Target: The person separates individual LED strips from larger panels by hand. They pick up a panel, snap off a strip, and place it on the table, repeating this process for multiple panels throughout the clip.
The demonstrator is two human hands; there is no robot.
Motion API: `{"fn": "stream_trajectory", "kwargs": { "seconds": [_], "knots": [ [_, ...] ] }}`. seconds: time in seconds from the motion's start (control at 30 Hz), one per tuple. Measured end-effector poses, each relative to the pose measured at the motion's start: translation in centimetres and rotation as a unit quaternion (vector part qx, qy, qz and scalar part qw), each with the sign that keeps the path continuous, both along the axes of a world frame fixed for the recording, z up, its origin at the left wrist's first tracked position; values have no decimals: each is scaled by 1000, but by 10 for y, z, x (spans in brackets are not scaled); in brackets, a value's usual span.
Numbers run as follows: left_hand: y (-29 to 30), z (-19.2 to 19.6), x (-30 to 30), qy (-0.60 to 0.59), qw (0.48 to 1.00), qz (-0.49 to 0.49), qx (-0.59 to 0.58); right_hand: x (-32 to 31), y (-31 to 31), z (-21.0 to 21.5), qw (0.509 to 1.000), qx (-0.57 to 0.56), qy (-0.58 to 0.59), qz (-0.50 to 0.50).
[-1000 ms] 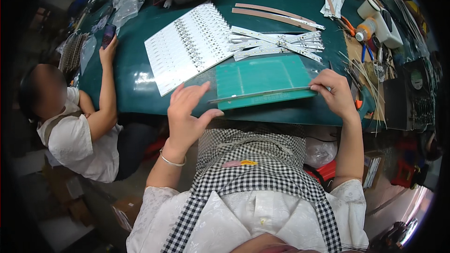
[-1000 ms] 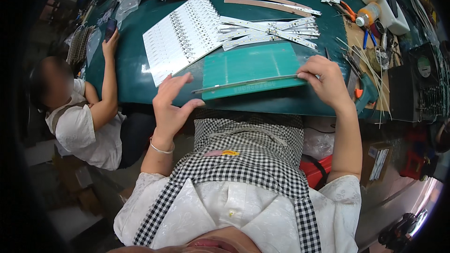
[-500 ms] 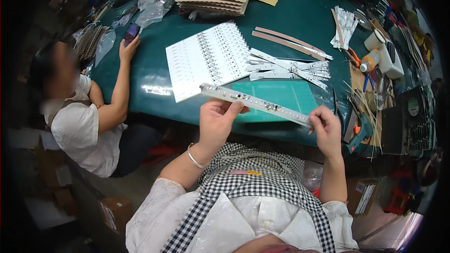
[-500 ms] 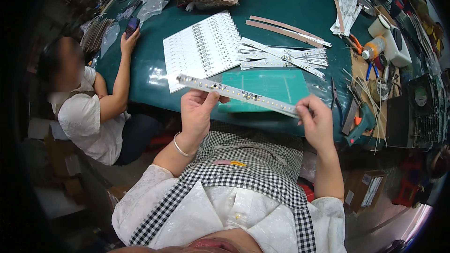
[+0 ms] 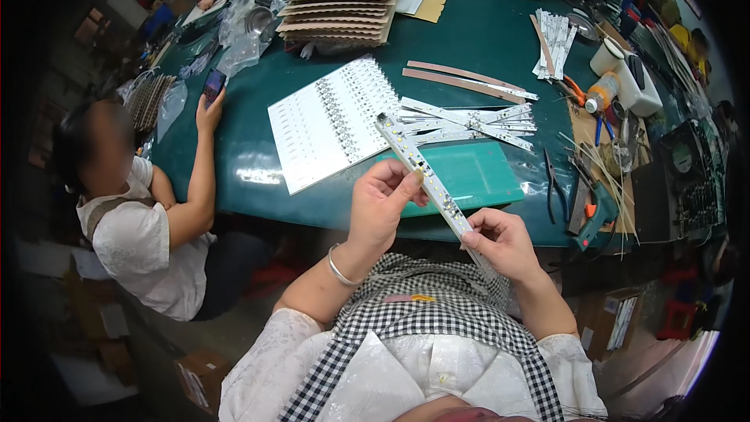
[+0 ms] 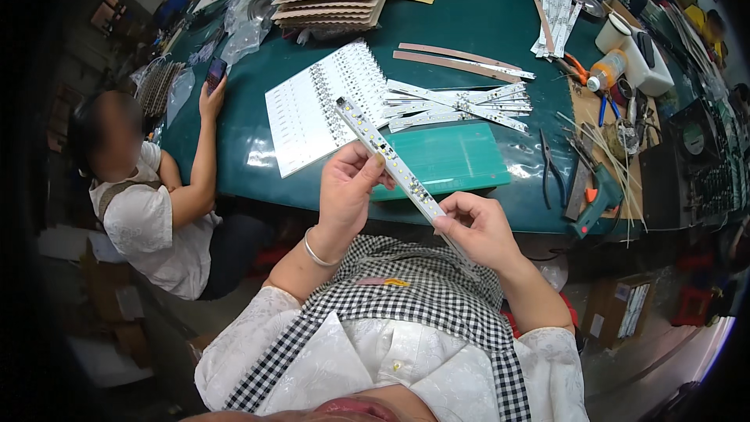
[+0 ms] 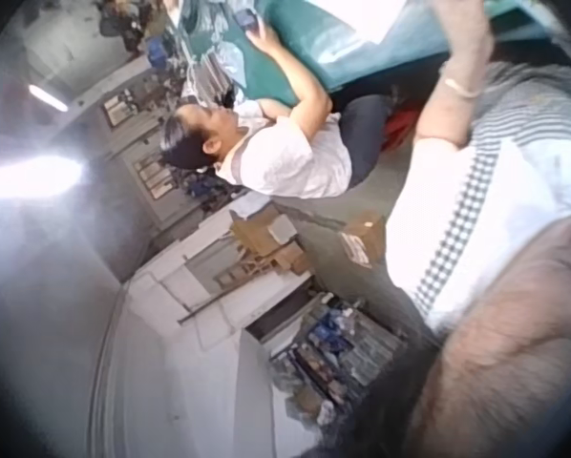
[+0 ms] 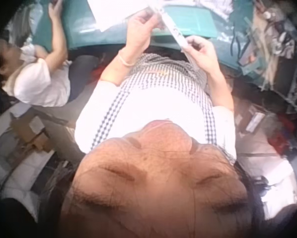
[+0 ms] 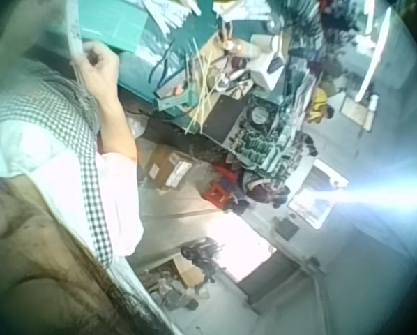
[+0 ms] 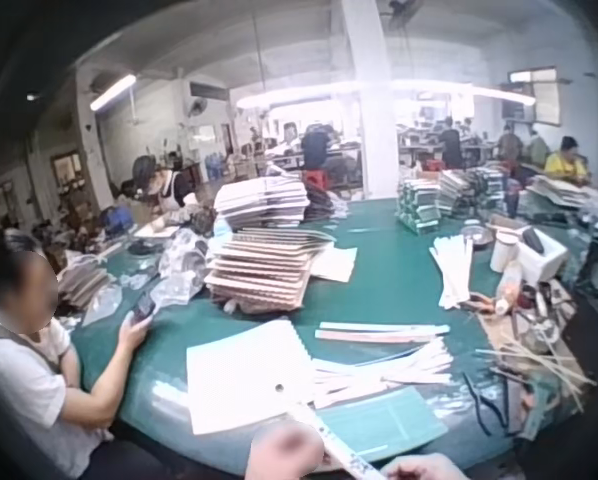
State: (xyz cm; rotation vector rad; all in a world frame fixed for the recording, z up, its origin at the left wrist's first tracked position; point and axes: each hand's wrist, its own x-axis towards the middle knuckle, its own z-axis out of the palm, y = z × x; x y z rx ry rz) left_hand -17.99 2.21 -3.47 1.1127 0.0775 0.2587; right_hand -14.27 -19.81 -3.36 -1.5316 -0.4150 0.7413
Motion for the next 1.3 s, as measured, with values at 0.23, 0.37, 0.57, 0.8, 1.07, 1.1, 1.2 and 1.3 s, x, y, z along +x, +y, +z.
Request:
{"fn": "stream_trajectory", "kwargs": {
  "seconds": [0.23,0.37,0.57,0.8,1.07,1.1,1.2,1.3],
  "knots": [
    [5,9,7,-12,996,84,-9,15,-2,12,984,94,83,-123],
    [16,14,10,-36,990,134,-26,59,19,11,946,208,163,-186],
    [20,11,2,-40,993,107,-19,161,73,-21,880,263,208,-337],
    [28,6,-5,-17,995,101,12,172,84,-19,919,165,301,-192],
    [-8,19,22,-96,992,83,24,33,45,33,989,75,-97,86],
    [-16,23,22,-93,994,59,12,25,39,40,984,67,-155,57],
    [-40,29,25,-98,995,-31,-13,19,21,45,963,33,-267,-29],
    [-58,29,29,-101,990,-97,32,19,-2,48,943,8,-319,-90]
  ]
}}
